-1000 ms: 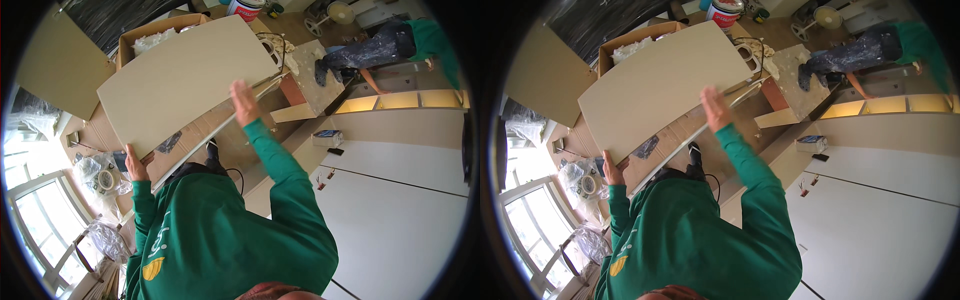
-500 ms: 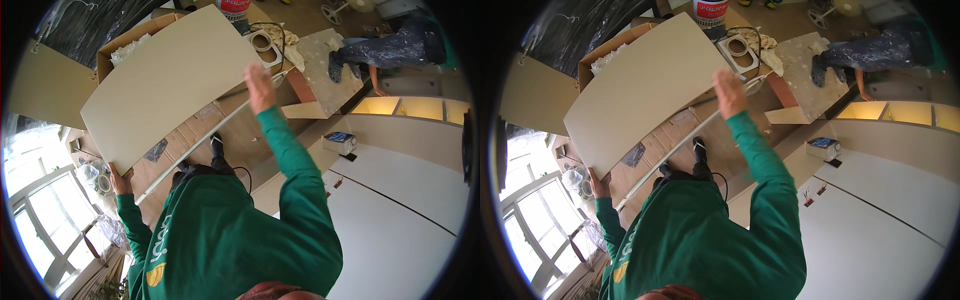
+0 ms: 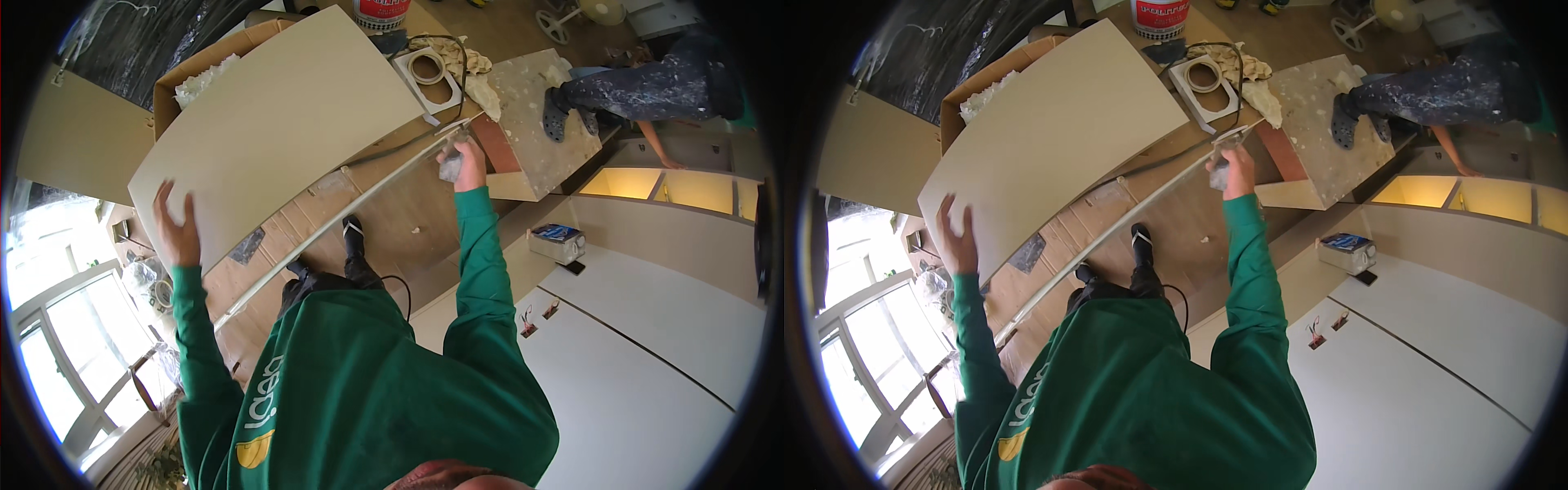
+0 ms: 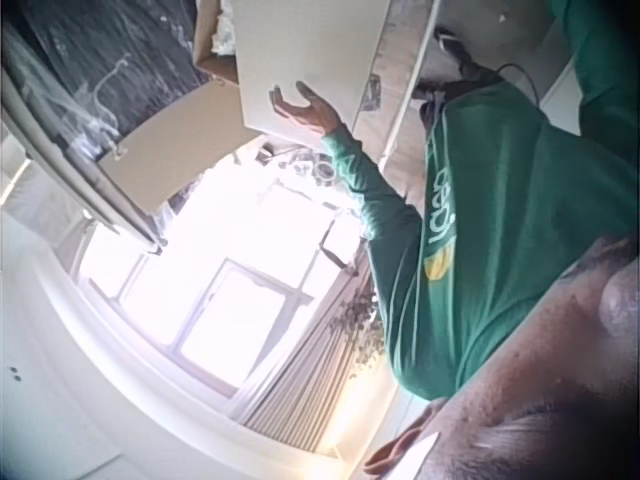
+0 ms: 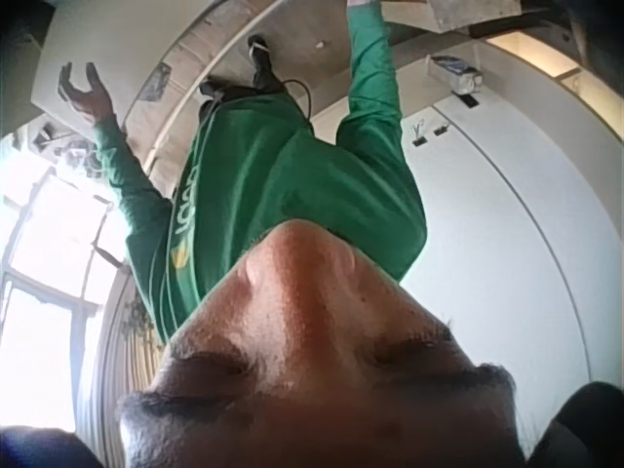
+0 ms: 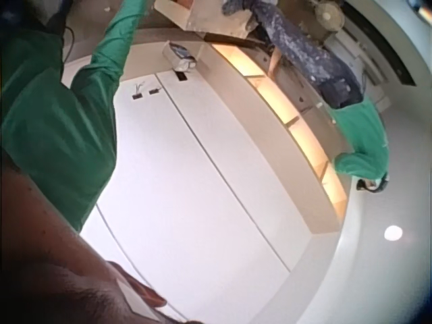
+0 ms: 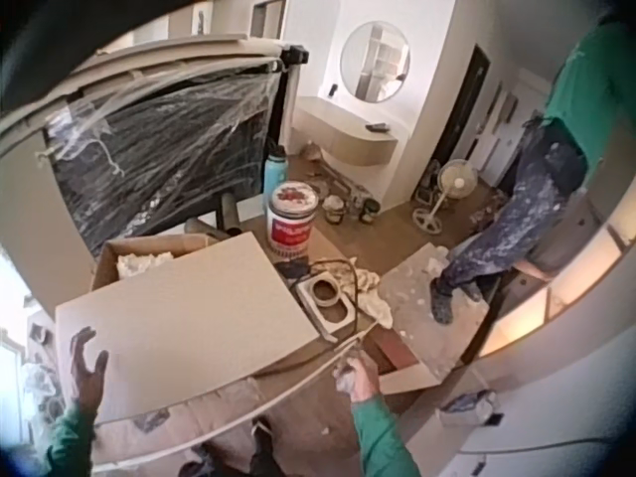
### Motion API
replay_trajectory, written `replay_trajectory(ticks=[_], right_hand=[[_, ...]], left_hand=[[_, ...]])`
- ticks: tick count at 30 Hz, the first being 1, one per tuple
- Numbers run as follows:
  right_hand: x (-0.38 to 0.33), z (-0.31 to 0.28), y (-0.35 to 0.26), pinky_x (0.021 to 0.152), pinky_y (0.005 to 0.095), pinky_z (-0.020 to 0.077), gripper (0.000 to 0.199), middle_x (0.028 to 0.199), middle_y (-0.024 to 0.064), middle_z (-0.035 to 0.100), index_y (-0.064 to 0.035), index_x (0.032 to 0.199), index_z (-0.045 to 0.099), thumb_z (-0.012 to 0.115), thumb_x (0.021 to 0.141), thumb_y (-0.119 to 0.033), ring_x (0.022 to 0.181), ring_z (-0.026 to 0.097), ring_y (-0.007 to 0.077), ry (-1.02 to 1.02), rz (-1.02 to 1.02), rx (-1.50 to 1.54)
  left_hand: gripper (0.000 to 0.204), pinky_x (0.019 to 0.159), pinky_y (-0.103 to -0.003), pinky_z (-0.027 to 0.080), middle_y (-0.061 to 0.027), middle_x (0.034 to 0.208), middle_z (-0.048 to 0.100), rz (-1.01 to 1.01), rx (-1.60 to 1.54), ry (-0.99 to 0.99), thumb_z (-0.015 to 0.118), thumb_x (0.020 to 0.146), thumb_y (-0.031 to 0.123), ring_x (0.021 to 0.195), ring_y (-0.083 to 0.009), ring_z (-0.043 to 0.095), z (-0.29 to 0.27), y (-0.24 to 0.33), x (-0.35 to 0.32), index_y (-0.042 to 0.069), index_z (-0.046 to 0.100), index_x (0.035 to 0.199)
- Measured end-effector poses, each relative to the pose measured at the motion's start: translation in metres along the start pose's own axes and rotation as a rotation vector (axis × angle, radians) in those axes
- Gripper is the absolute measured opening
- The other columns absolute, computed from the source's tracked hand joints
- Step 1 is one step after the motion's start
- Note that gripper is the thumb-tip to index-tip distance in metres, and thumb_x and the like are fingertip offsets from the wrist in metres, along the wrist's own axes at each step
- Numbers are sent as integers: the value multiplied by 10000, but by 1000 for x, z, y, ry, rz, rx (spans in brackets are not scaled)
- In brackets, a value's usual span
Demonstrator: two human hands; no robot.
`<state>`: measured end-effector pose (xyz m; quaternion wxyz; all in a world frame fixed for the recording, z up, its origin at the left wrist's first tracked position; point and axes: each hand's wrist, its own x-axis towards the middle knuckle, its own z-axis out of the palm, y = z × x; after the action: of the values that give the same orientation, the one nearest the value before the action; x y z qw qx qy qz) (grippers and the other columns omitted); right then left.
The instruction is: The person wipes a rectangular furniture panel with a cloth, turns it over, and repeats the wiping on the other side. They then apply tape along one edge of the panel.
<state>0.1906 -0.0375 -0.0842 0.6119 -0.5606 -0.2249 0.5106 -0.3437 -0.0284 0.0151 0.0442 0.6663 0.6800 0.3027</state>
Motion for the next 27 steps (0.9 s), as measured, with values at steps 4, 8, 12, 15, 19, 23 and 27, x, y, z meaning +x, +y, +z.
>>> replay_trajectory(ticks=[4, 8, 12, 15, 19, 23, 27], right_hand=[[-10, 58, -21, 575, 291, 535, 291, 825, 40, 648, -11, 977, 653, 780, 928, -267, 618, 630, 135, -39, -24, -41], [1, 80, -18, 509, 277, 496, 345, 793, 32, 653, -3, 958, 657, 767, 940, -329, 551, 604, 124, 26, -35, -152], [4, 91, -14, 483, 261, 476, 373, 744, 24, 642, 2, 942, 666, 762, 941, -359, 530, 595, 115, 97, -140, -261], [-5, 95, -2, 460, 262, 459, 389, 697, 12, 624, 3, 957, 676, 759, 939, -377, 510, 574, 100, 170, -164, -371], [-47, 128, 19, 468, 255, 445, 337, 663, 16, 616, -5, 980, 710, 754, 948, -337, 481, 538, 86, 13, -135, -330], [-24, 116, 3, 464, 255, 435, 365, 633, 12, 603, -5, 990, 707, 735, 959, -367, 480, 543, 86, 164, -149, -446], [-44, 122, 21, 460, 263, 428, 384, 629, 21, 610, -9, 991, 697, 725, 962, -391, 487, 553, 93, 38, -132, -367]], left_hand=[[661, 1214, -573, 248, -178, 1588, 403, 131, 135, -115, 655, 960, 486, 1492, -372, 339, 101, 19, 74, 146, 478, 1500], [818, 1211, -663, 149, -143, 1643, 334, 79, 411, -75, 479, 936, 736, 1535, -347, 269, 167, 47, 133, 190, 440, 1544], [908, 1208, -664, 155, -159, 1595, 406, 69, 460, -59, 424, 900, 820, 1499, -347, 340, 178, 49, 157, 178, 442, 1541], [951, 1202, -628, 194, -187, 1486, 528, -5, 465, -146, 429, 884, 842, 1424, -346, 446, 168, 63, 164, 131, 467, 1515], [950, 1189, -577, 230, -191, 1464, 543, -54, 476, -203, 429, 881, 847, 1407, -336, 463, 159, 68, 164, 117, 495, 1484], [945, 1177, -560, 245, -197, 1451, 551, -37, 482, -181, 434, 879, 846, 1394, -332, 475, 160, 66, 162, 112, 509, 1470], [942, 1164, -560, 256, -203, 1442, 556, -26, 491, -179, 436, 880, 843, 1389, -331, 480, 162, 65, 163, 109, 513, 1466]])
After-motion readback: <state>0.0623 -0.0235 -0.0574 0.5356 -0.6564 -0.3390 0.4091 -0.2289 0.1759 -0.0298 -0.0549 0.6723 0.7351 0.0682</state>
